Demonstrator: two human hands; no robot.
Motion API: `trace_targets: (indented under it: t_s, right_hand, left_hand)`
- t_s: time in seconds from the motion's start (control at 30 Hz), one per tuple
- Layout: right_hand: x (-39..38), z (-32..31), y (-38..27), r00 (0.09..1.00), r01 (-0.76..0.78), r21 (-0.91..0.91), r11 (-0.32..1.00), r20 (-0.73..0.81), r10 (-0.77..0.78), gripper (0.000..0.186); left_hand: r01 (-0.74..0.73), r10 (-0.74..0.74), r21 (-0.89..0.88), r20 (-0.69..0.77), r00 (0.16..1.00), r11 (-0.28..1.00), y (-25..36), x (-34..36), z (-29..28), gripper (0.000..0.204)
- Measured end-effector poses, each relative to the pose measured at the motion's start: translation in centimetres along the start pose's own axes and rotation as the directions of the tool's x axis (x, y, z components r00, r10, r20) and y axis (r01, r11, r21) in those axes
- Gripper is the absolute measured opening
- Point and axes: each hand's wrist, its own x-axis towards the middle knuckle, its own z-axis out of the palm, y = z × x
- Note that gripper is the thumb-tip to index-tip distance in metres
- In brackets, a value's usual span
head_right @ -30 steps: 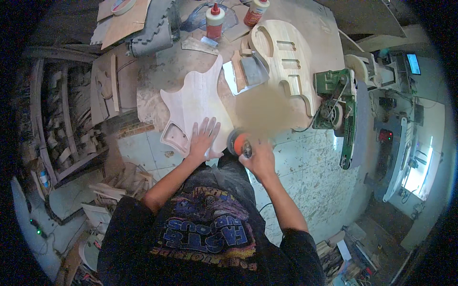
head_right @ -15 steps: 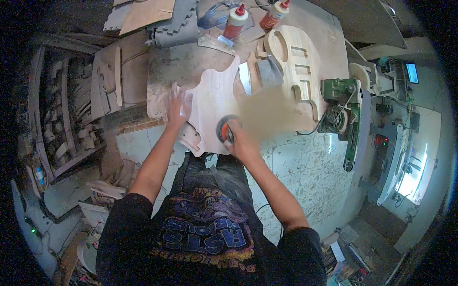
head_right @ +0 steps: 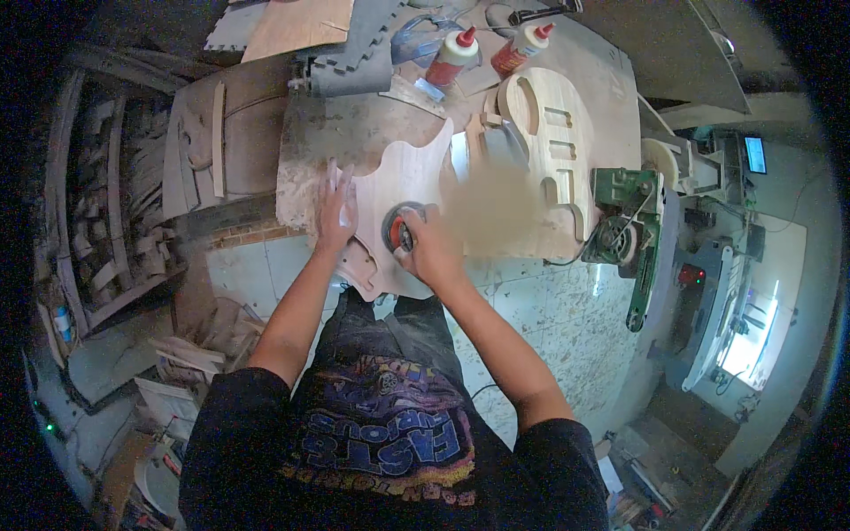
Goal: The person uses a power sander to smooth the surface and edges of a wooden guitar body, moving the tool across the flat faces and around the curved perimeter.
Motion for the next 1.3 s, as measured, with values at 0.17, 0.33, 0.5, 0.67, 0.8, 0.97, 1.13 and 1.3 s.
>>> trace_targets:
  t_s: [0.17,0.33,0.5,0.67,0.8,0.97,1.13,1.3]
  right_hand:
    - [4.8,-0.1,-0.2,0.997,-0.033,0.008,0.999,-0.063,0.033,0.068]
    - [10.8,-1.2,1.1,0.987,-0.078,-0.013,0.997,-0.139,0.076,0.067]
    - [8.6,-0.7,0.0,0.994,-0.036,0.000,0.999,-0.105,0.036,0.066]
    - [0.4,0.9,-1.4,0.998,0.046,0.008,0.999,0.029,-0.046,0.064]
    - [-2.4,0.6,-1.6,0.990,0.037,0.020,0.999,0.132,-0.039,0.064]
    - [1.2,1.4,-2.7,0.997,0.076,0.013,0.997,-0.010,-0.076,0.059]
    - [0.7,1.3,-3.0,0.999,0.031,0.018,0.999,-0.039,-0.030,0.057]
    - [-6.6,1.6,-0.6,0.998,0.035,0.042,0.999,-0.047,-0.033,0.061]
  left_hand:
    - [-0.004,0.004,0.030,-0.007,1.000,1.000,-0.1,0.0,0.0,0.048]
    - [-0.011,0.011,-0.004,-0.006,1.000,1.000,0.5,0.4,-0.5,0.048]
    - [-0.059,0.055,-0.097,-0.041,0.998,0.993,0.5,0.3,-1.0,0.046]
    - [-0.003,-0.003,-0.131,-0.044,0.999,0.991,0.2,0.1,-0.7,0.045]
    - [-0.030,0.016,-0.165,-0.085,0.996,0.986,-0.2,0.1,0.0,0.045]
    - [-0.040,0.029,-0.149,-0.077,0.997,0.988,-0.4,0.3,0.0,0.044]
    - [-0.059,0.045,-0.153,-0.090,0.995,0.986,-0.3,0.3,0.2,0.044]
    - [-0.079,0.067,-0.115,-0.106,0.992,0.990,-0.5,0.2,0.1,0.044]
